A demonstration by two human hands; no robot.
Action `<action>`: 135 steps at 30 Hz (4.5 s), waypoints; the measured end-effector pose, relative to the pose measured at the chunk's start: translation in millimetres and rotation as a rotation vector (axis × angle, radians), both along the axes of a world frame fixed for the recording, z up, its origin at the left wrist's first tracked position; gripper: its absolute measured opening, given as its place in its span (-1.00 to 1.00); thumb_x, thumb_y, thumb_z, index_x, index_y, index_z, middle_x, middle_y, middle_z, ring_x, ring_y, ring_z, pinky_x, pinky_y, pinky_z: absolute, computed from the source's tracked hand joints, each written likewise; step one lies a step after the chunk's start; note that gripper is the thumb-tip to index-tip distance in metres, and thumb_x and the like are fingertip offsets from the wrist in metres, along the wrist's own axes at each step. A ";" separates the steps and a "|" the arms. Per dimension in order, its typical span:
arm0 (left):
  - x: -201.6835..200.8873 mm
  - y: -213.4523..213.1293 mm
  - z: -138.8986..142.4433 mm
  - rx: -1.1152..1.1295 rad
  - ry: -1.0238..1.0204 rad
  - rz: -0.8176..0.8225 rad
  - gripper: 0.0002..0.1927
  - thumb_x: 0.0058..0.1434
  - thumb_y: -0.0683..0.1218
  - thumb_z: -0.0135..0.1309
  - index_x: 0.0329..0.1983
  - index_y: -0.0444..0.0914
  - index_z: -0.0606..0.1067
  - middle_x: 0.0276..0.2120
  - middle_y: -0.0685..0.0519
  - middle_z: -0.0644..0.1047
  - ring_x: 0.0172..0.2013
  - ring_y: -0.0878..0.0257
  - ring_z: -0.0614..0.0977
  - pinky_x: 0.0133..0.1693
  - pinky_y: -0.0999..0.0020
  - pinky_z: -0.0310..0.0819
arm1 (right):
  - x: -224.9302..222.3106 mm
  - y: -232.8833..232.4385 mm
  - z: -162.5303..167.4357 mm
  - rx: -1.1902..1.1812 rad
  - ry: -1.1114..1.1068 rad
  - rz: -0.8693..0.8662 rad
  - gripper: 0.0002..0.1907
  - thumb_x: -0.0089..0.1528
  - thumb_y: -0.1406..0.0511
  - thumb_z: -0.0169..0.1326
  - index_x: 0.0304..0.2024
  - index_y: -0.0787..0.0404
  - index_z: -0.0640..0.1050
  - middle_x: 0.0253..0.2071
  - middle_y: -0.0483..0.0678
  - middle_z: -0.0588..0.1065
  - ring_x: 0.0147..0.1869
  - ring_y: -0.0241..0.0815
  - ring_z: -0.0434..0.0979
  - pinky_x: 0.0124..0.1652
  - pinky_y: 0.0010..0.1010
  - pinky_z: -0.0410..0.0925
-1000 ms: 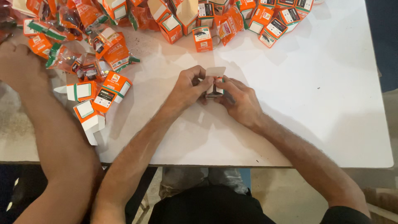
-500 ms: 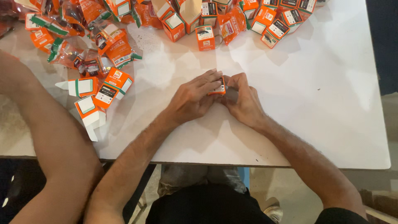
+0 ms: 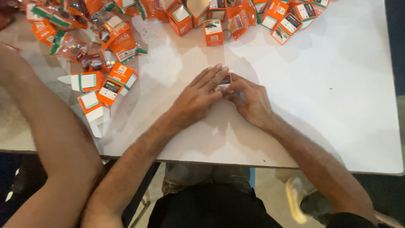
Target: The person sits at a table and packs small orange product boxes, folding box flaps closed and placing plastic-wrapped items into open boxes. They repeatedly take boxes and wrapped items from a pile on the table, assemble or close each box by hand, and set finished boxes back on the table.
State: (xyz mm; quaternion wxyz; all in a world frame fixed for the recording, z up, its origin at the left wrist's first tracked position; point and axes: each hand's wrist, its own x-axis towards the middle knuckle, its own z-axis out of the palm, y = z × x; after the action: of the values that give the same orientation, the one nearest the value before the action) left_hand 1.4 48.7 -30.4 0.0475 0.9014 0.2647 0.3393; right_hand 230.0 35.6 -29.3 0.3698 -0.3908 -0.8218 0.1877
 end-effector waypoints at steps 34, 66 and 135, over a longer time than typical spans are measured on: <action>-87.7 49.2 1.4 0.079 0.383 0.722 -0.62 0.11 -0.32 0.13 0.03 -0.30 0.46 0.04 -0.14 0.46 -0.01 -0.05 0.54 -0.15 0.12 0.54 | -26.3 3.1 10.6 -0.179 -0.023 -0.048 -0.27 0.15 0.28 0.36 0.28 0.31 0.31 0.13 0.17 0.51 0.23 0.19 0.50 0.12 -0.11 0.39; 11.1 -7.5 18.0 -0.016 -0.165 0.347 -0.88 0.26 -0.12 0.25 -0.15 -0.18 0.61 0.38 -0.33 0.16 0.41 -0.40 0.02 0.31 -0.45 -0.14 | -18.9 1.9 13.1 -0.222 0.012 -0.173 -0.30 -0.06 0.27 0.51 0.07 0.34 0.52 -0.01 0.15 0.56 0.04 0.09 0.62 -0.03 -0.20 0.47; -7.5 -18.1 6.4 -0.092 -0.027 0.040 -0.67 0.16 -0.32 0.15 0.00 -0.25 0.53 0.38 -0.14 0.39 0.46 -0.05 0.31 0.48 -0.09 0.10 | -11.9 -3.2 -2.4 0.131 -0.090 0.014 -0.59 0.14 0.42 0.32 -0.07 0.16 0.41 0.16 0.14 0.53 0.00 0.19 0.62 -0.11 -0.16 0.51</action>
State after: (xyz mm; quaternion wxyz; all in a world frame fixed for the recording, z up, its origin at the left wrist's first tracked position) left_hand -6.1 30.6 -24.0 0.0856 0.8882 0.2973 0.3397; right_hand 218.1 32.4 -31.7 0.3559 -0.3682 -0.8507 0.1184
